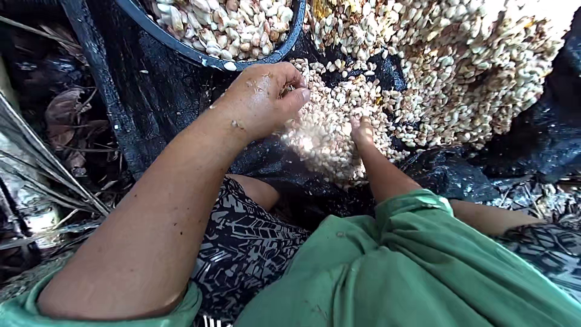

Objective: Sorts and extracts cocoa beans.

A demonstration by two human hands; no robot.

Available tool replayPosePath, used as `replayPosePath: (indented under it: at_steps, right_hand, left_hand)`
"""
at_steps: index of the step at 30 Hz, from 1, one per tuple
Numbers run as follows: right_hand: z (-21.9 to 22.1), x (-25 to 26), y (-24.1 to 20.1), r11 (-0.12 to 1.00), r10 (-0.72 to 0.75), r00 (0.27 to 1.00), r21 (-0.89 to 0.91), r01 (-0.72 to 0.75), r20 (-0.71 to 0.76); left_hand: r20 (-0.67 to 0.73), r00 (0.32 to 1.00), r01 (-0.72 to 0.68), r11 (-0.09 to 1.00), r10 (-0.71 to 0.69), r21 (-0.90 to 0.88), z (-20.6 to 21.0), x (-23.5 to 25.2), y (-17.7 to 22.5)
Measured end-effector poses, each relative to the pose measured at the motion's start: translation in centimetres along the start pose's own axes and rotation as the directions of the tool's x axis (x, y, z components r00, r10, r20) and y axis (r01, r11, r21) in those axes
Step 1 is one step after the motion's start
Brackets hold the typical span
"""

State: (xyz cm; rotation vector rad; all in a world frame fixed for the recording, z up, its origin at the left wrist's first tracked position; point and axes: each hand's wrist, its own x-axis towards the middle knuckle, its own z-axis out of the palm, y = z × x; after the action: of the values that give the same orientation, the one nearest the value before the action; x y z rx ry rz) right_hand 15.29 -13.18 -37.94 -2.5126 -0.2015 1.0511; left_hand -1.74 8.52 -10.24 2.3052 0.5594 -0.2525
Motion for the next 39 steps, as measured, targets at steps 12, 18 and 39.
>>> replayPosePath:
  at_steps: [12,18,39]
  right_hand:
    - [-3.5,-3.5,-11.5,0.746,-0.649,0.76,0.221,0.628,0.036]
    - [-2.7,0.6,-5.1,0.92,-0.356,0.919,0.239,0.312,0.169]
    - [-9.4,-14.8,-14.1,0.23,-0.914,0.396,0.691,0.685,-0.088]
  left_hand:
    - [0.029,0.993,0.114,0.993,-0.114,0.026,-0.1,0.1,-0.4]
    - [0.03,0.997,0.076,0.996,-0.077,0.048,0.4,0.8,0.7]
    - [-0.136,0.986,-0.108,0.99,0.095,-0.089,1.1,0.6,1.5]
